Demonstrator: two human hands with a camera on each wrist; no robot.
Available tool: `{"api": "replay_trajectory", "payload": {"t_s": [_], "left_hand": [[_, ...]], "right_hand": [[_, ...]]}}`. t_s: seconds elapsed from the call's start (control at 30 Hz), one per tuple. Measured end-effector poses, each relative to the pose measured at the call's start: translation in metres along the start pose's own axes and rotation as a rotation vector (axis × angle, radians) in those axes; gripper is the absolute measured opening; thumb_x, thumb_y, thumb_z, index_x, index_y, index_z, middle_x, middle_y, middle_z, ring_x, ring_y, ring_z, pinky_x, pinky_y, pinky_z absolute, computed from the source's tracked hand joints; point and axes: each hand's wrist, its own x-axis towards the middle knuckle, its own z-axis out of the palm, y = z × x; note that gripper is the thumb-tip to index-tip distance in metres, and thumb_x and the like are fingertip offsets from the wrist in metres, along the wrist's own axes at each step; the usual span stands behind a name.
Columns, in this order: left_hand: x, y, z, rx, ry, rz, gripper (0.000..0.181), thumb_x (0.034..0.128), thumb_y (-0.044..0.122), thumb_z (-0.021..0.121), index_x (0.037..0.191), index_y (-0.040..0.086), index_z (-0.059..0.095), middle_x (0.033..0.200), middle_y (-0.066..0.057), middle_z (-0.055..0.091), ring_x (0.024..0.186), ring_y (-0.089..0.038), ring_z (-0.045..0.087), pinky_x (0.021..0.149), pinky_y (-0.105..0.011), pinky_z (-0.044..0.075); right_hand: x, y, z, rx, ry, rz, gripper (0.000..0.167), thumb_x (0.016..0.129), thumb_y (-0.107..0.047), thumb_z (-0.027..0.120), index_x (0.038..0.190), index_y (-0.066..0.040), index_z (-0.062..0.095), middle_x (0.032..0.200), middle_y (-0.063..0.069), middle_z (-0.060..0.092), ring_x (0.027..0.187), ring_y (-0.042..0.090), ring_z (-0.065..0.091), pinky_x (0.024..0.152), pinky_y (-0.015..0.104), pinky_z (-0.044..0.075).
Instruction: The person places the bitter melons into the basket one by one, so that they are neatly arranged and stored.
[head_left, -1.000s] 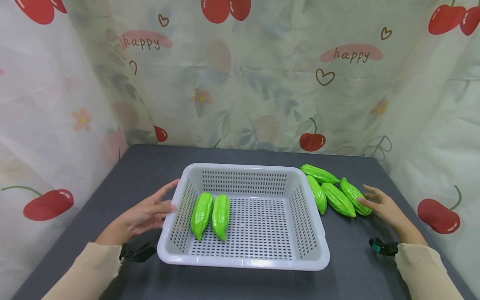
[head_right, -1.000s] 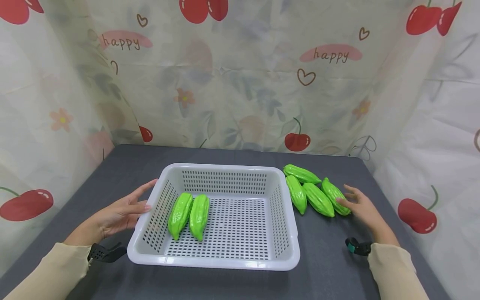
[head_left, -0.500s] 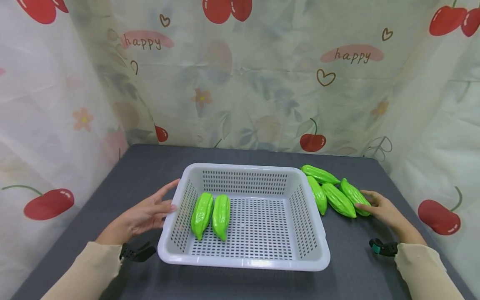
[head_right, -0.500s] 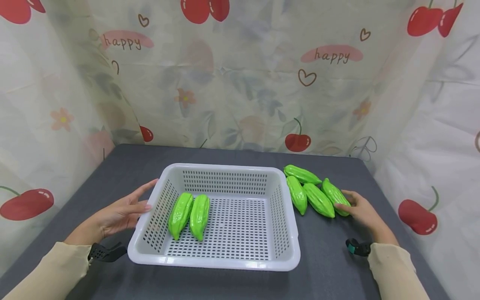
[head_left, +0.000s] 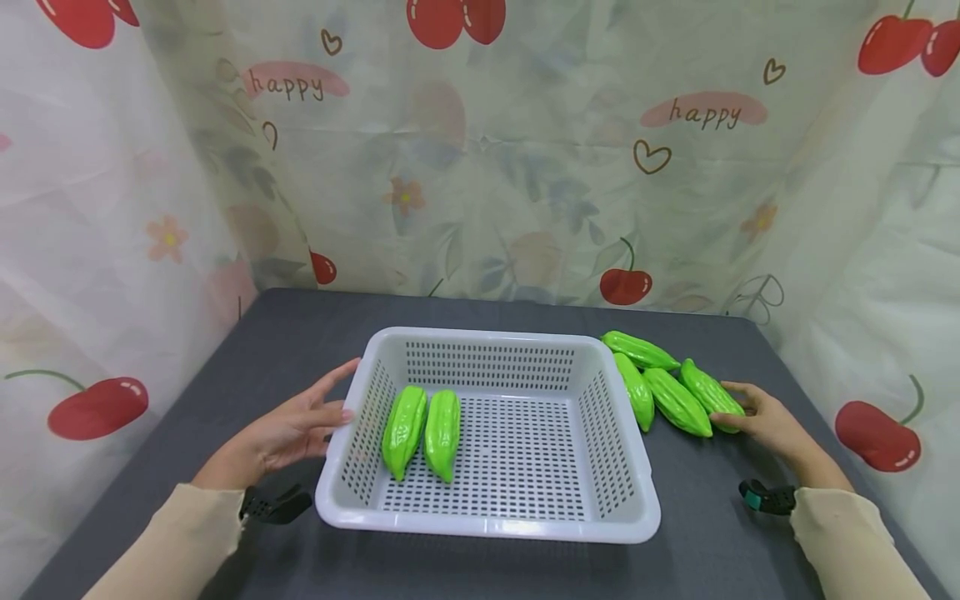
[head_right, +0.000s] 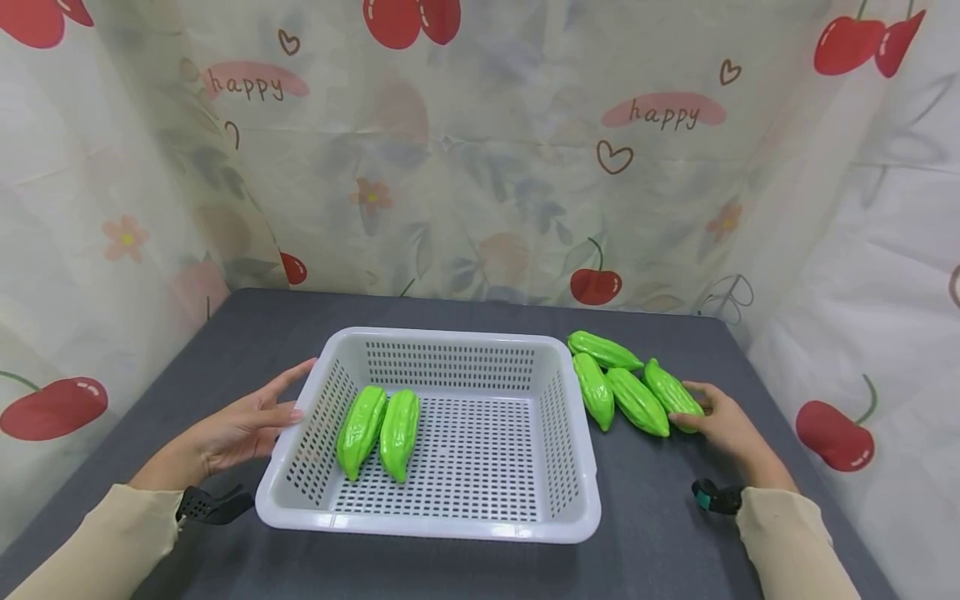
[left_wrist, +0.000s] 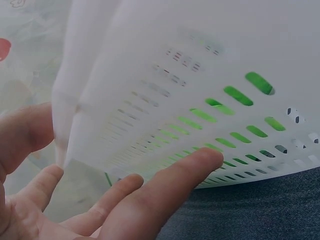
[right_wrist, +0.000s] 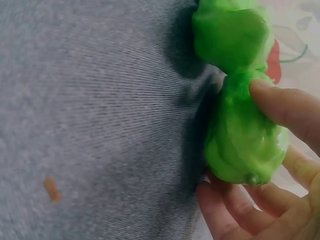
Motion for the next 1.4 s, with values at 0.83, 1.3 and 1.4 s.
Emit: {"api": "replay_trajectory", "payload": {"t_s": [0.83, 1.3, 1.4], "left_hand": [[-0.001, 0.001, 0.000, -0.016, -0.012, 0.002, 0.088, 0.0952, 0.007, 0.058, 0.153, 0.043, 0.002, 0.153, -0.017, 0.032, 0.118, -0.040, 0.059, 0.089, -0.064, 0.047], [-0.001, 0.000, -0.001, -0.003, -0.025, 0.018, 0.088, 0.0955, 0.007, 0.058, 0.153, 0.041, 0.000, 0.152, -0.018, 0.032, 0.118, -0.040, 0.058, 0.089, -0.064, 0.048], [0.000, 0.000, -0.001, -0.001, -0.022, 0.017, 0.089, 0.0953, 0.007, 0.058, 0.153, 0.041, 0.000, 0.153, -0.019, 0.031, 0.118, -0.040, 0.058, 0.089, -0.064, 0.048]], "right_hand": [[-0.007, -0.012, -0.017, 0.101, 0.281, 0.066, 0.075, 0.095, -0.045, 0.056, 0.143, 0.007, 0.033, 0.137, 0.036, 0.034, 0.115, 0.046, 0.040, 0.071, 0.031, 0.042], [-0.016, -0.057, -0.032, 0.506, 0.479, -0.053, 0.057, 0.092, -0.029, 0.065, 0.141, -0.017, 0.038, 0.110, -0.013, 0.041, 0.089, -0.010, 0.050, 0.069, 0.005, 0.047], [-0.018, -0.066, -0.033, 0.767, 0.455, -0.160, 0.047, 0.092, -0.014, 0.065, 0.130, -0.021, 0.040, 0.110, -0.014, 0.045, 0.092, -0.010, 0.055, 0.073, 0.005, 0.050]]}}
